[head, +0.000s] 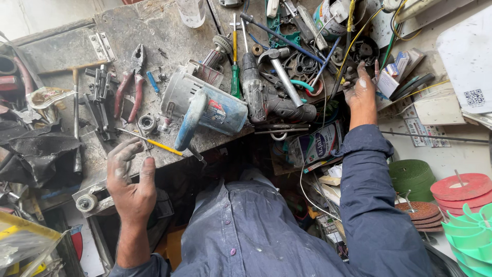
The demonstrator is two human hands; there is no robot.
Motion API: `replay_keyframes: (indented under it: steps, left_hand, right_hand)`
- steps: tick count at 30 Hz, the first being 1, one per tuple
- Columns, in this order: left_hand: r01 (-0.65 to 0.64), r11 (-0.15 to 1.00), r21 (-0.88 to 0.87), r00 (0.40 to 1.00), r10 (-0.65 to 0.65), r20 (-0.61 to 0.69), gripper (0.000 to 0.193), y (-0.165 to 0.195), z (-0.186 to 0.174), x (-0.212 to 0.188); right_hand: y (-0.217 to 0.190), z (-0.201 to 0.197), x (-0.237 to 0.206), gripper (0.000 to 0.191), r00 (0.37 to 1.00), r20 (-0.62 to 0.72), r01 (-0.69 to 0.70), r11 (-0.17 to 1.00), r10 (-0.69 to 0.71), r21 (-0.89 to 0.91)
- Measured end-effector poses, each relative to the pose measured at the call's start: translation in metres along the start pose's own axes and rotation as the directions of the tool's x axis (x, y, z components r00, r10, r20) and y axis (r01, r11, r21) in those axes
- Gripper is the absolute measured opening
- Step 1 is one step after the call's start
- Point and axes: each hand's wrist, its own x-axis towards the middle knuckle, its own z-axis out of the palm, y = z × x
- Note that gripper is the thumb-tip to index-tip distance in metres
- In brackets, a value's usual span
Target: The person disassembles and repairs an electric mixer motor at a cluttered workbench. They handle the motor housing and armature, pick small parts and fasteners from the bench, use pliers to work on components, and sort through tools and parts while repositioning the machine.
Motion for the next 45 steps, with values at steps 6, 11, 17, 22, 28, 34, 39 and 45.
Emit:
replay_keyframes:
  steps: [6, 11, 17, 22, 28, 34, 39, 45]
  left_hand:
    - [-0.016, 0.999, -0.029, 1.000, 0.016, 0.001, 0.024, 0.000, 0.009, -0.005]
    - [-0.004, 0.998, -0.055, 1.000, 0.005, 0.010, 0.023, 0.001, 0.023, -0.018]
    - [0.091, 0.981, -0.171, 0.983, -0.061, 0.172, 0.025, 0.006, 0.050, -0.026]
    - [0.127, 0.979, -0.157, 0.962, -0.083, 0.259, 0.027, 0.011, 0.066, -0.033]
    - [0.171, 0.974, -0.145, 0.955, -0.128, 0.267, 0.025, 0.009, 0.068, -0.036]
    - [0.203, 0.962, -0.183, 0.949, -0.147, 0.280, 0.024, 0.006, 0.068, -0.038]
    - [0.176, 0.967, -0.185, 0.949, -0.116, 0.294, 0.024, 0.003, 0.073, -0.039]
    - [0.137, 0.976, -0.171, 0.954, -0.083, 0.286, 0.024, 0.002, 0.073, -0.041]
  right_hand:
    - [0.026, -0.052, -0.059, 0.018, 0.966, 0.016, 0.256, 0.939, -0.260, -0.231]
    - [0.119, -0.092, -0.147, 0.014, 0.819, 0.010, 0.527, 0.747, -0.573, -0.405]
    - [0.193, -0.095, -0.189, 0.069, 0.815, 0.561, 0.563, -0.031, -0.149, -0.826]
    - [0.191, -0.102, -0.152, 0.069, 0.893, 0.449, 0.406, -0.375, -0.030, -0.833]
    - [0.185, -0.133, -0.162, 0.064, 0.940, 0.313, 0.236, -0.403, -0.135, -0.884]
    - [0.173, -0.158, -0.186, 0.066, 0.940, 0.256, 0.164, -0.356, -0.228, -0.920]
    - [0.178, -0.161, -0.176, 0.067, 0.928, 0.302, 0.226, -0.314, -0.219, -0.922]
    - [0.188, -0.148, -0.165, 0.070, 0.941, 0.289, 0.227, -0.306, -0.175, -0.925]
